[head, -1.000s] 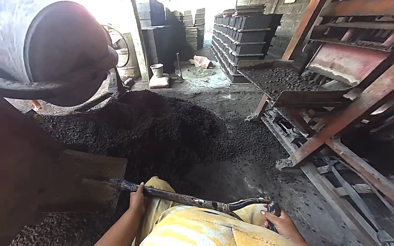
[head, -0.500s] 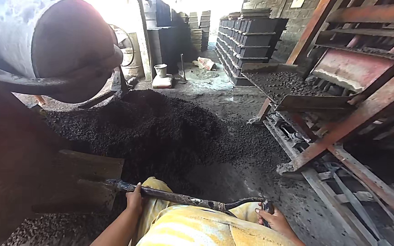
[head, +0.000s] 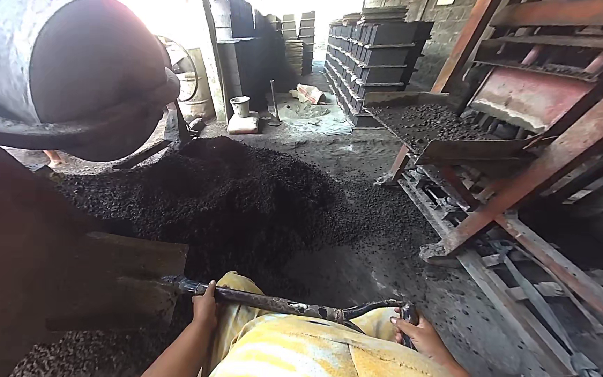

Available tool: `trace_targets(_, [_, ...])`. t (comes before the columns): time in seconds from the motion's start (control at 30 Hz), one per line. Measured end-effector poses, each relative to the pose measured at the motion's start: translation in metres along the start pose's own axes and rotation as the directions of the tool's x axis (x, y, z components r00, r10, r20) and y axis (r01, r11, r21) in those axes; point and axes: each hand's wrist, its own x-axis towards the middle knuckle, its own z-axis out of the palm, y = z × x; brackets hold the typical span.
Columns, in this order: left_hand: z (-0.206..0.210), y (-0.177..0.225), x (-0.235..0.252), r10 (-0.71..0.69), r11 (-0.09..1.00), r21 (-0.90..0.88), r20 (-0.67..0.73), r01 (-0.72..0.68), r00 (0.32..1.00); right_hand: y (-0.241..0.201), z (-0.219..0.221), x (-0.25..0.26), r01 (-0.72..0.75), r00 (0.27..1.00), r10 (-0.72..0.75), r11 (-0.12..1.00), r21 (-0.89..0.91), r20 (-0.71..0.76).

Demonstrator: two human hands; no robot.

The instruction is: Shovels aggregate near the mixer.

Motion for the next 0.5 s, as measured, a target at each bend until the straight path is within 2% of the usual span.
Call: trace_targets(0.5, [0.0046,0.0053,0.0008,-0.023,0.997,-0.071,0.045,0.026,0.999,0.0009,-0.0023,-0.0066,0.035,0.999,-0.035,0.998,0.042,-0.007])
